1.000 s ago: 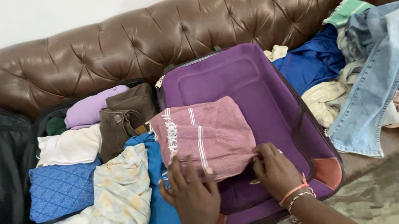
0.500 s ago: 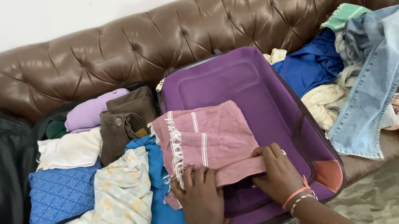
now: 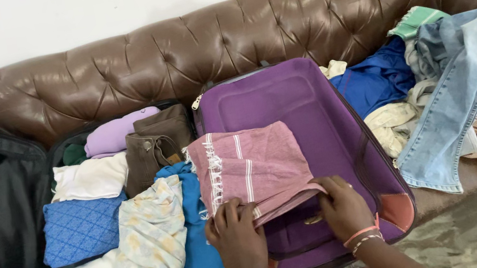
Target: The person folds a shirt and a piece of pink fabric by hand on a purple suitcase.
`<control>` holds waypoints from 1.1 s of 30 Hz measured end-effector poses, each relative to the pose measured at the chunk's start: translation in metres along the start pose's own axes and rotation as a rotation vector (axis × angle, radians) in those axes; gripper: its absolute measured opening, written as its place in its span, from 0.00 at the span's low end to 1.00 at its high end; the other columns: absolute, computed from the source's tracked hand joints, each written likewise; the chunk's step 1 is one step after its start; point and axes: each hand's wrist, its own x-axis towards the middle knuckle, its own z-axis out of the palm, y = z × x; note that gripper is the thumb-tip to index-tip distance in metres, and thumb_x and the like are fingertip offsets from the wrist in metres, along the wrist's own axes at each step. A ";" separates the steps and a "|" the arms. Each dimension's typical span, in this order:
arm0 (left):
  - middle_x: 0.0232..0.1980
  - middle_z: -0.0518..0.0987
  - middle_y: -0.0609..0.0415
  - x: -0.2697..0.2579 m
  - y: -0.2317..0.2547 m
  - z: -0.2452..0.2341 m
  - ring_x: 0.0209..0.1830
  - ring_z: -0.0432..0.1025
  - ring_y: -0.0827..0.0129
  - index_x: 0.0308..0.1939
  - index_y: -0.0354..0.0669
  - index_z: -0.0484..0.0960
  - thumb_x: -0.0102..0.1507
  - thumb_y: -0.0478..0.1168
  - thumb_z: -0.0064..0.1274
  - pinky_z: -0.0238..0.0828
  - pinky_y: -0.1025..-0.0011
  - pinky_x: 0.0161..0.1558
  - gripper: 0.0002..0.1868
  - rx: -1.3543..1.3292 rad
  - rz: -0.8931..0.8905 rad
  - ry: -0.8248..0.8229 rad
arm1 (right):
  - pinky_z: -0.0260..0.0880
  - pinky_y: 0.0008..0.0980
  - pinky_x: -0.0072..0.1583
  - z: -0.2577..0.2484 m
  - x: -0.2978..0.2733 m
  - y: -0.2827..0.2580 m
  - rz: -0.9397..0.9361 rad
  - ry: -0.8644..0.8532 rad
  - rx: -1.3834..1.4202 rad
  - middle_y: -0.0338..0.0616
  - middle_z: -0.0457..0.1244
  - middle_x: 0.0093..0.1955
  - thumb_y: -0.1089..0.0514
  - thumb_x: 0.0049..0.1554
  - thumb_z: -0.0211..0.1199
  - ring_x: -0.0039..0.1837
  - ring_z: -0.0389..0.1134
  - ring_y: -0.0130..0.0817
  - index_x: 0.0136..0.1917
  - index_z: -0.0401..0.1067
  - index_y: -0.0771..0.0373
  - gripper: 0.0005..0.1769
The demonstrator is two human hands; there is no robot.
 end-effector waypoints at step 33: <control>0.46 0.79 0.48 0.120 0.018 -0.103 0.46 0.76 0.48 0.45 0.52 0.87 0.60 0.41 0.51 0.72 0.52 0.46 0.13 -0.010 0.038 -0.017 | 0.71 0.36 0.39 -0.093 0.134 -0.078 0.215 -0.040 0.309 0.42 0.68 0.32 0.55 0.65 0.53 0.35 0.71 0.38 0.55 0.74 0.63 0.13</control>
